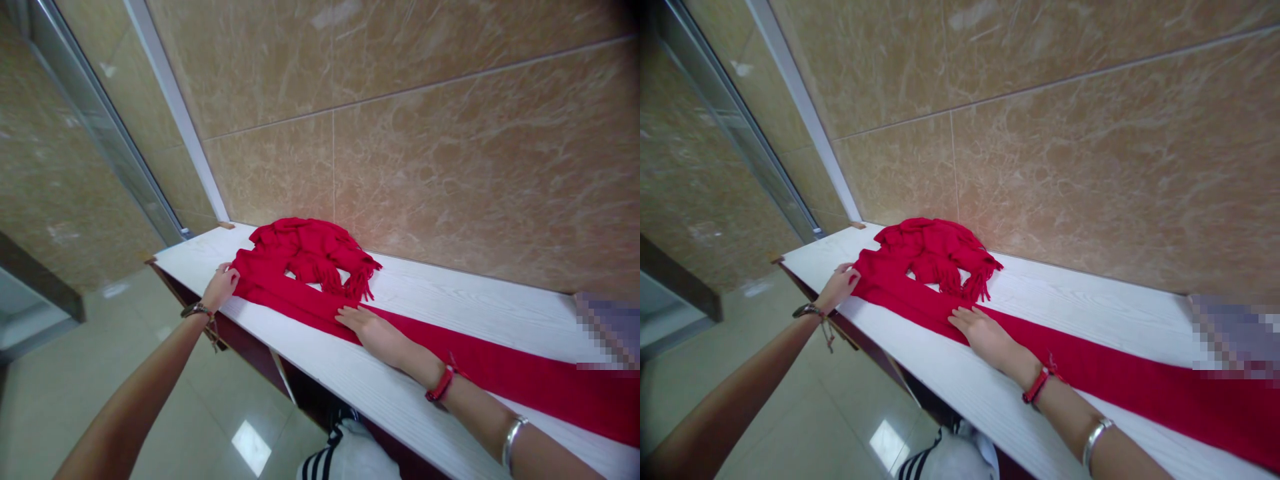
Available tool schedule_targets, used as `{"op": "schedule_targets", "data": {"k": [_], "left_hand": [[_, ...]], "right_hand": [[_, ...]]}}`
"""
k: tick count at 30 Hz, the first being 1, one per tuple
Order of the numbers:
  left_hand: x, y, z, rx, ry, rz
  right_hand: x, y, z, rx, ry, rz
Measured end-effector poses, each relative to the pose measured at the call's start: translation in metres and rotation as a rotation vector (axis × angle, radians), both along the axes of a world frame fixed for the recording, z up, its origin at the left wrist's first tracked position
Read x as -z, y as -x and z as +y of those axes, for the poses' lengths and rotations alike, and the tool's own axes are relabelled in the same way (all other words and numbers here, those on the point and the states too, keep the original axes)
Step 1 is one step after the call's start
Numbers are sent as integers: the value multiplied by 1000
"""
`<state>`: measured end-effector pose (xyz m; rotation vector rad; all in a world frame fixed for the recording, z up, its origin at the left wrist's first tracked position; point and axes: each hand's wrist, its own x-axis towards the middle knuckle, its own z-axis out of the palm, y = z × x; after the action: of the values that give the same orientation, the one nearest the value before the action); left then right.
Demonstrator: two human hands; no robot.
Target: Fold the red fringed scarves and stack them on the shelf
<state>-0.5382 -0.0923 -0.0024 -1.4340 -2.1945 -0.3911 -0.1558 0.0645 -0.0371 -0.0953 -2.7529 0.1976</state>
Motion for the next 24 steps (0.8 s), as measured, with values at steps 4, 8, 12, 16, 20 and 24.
{"op": "schedule_targets", "data": {"k": [4, 8, 12, 16, 20, 24], "left_hand": [[-6, -25, 4, 130, 109, 105], [-9, -57, 22, 347, 334, 218], [-6, -69, 34, 393, 458, 340], [-21, -68, 30, 382, 414, 352], [-35, -66, 16, 373, 377, 338], [-19, -68, 5, 335, 554, 299]], "right_hand": [[0, -12, -1, 79, -22, -20], [-2, -14, -1, 135, -19, -33], [-3, -16, 0, 186, -61, -30], [-7, -26, 2, 211, -119, -45], [-13, -39, 1, 229, -112, 41], [-8, -49, -2, 137, -150, -25]]}}
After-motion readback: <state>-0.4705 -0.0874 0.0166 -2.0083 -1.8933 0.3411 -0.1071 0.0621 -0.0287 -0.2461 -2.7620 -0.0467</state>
